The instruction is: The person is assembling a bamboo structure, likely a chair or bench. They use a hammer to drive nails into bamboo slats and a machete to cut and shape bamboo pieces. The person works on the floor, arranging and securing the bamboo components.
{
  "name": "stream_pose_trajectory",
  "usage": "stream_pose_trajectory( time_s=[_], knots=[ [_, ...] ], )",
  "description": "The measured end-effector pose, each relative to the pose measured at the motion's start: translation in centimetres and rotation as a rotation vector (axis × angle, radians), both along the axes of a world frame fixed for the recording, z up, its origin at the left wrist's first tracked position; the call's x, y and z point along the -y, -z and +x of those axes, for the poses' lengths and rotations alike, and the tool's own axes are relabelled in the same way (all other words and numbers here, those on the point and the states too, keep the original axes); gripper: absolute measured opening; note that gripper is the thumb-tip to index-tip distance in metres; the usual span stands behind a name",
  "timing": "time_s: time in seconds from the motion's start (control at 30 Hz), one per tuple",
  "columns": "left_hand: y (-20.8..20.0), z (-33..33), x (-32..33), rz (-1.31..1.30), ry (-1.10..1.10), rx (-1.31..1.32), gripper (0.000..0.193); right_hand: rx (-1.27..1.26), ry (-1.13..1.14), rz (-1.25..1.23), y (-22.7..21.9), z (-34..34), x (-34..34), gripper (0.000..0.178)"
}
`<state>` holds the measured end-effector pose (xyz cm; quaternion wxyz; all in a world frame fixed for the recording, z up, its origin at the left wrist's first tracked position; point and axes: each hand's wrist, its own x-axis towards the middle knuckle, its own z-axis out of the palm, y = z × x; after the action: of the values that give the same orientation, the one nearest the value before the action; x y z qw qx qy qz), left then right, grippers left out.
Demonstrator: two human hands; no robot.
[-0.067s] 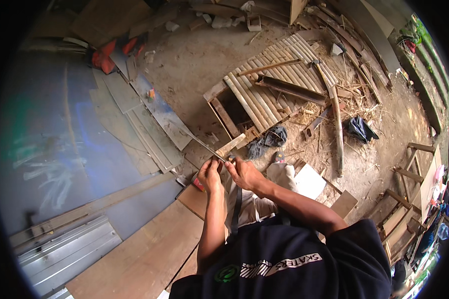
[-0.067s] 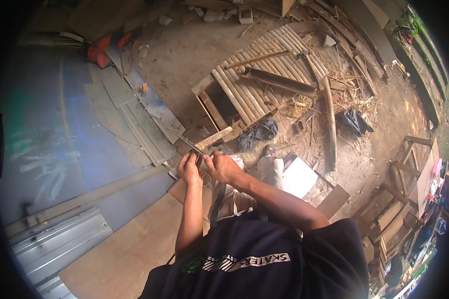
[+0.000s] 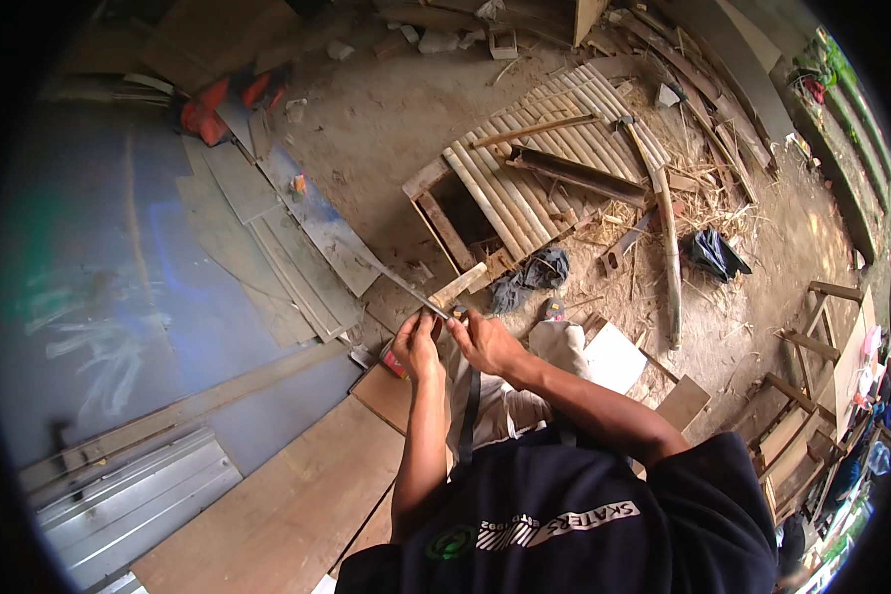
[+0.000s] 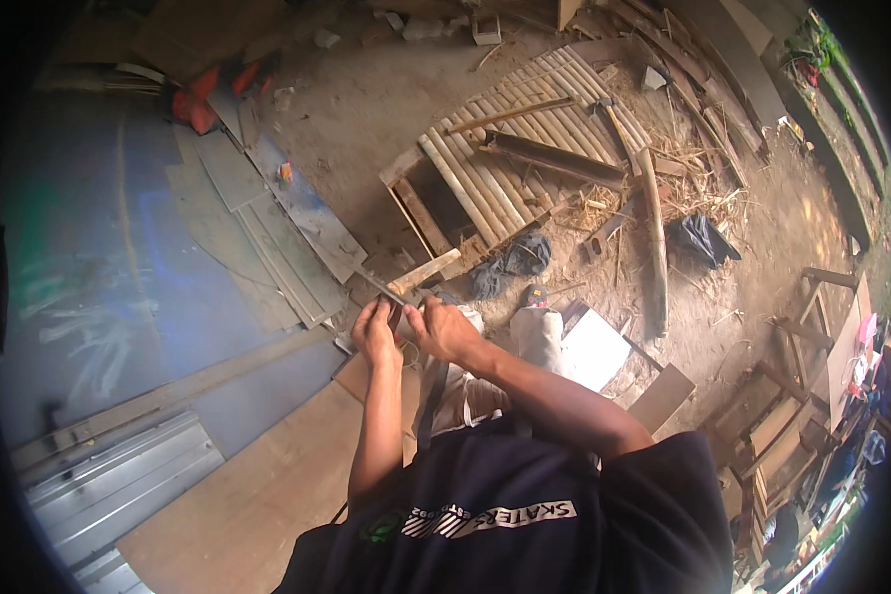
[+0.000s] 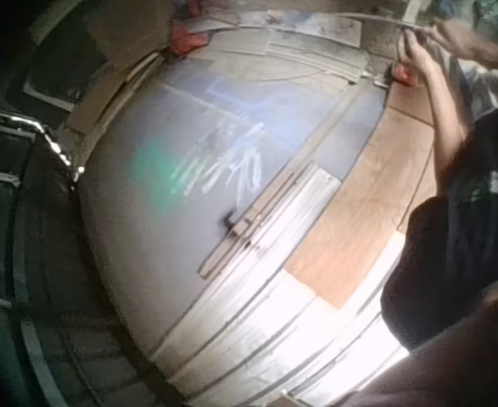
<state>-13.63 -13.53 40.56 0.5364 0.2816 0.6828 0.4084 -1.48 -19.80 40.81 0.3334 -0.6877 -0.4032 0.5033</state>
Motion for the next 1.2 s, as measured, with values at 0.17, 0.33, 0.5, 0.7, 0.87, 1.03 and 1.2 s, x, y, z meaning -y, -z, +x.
stream_pose_trajectory(
  time_s=[0.17,0.33,0.5,0.7,0.87,1.03,1.2],
  knots=[
    [0.4,0.6,-0.4,0.096,0.033,0.126,0.021,-0.022,-0.026,-0.036,0.7,0.6,-0.8,0.057],
    [1.0,0.5,-0.6,0.154,0.048,0.142,0.023,-0.005,0.003,-0.048,0.5,1.1,-0.9,0.058],
    [1.1,0.1,-0.6,0.107,0.028,0.105,0.024,0.011,-0.016,-0.039,0.9,0.8,-0.8,0.058],
    [1.0,0.1,-0.7,0.112,0.057,0.123,0.025,0.079,0.035,-0.206,1.8,1.8,-0.3,0.059],
    [1.5,-0.1,-0.2,0.127,0.142,0.109,0.026,-0.072,-0.042,-0.107,0.5,2.3,0.5,0.060],
    [1.4,-0.6,-0.7,0.118,0.175,0.116,0.027,-0.056,-0.067,-0.110,0.6,2.3,0.2,0.058],
    [0.4,-0.3,-0.9,0.110,0.192,0.116,0.030,0.041,-0.042,-0.095,2.4,2.8,-0.2,0.059]
  ],
)
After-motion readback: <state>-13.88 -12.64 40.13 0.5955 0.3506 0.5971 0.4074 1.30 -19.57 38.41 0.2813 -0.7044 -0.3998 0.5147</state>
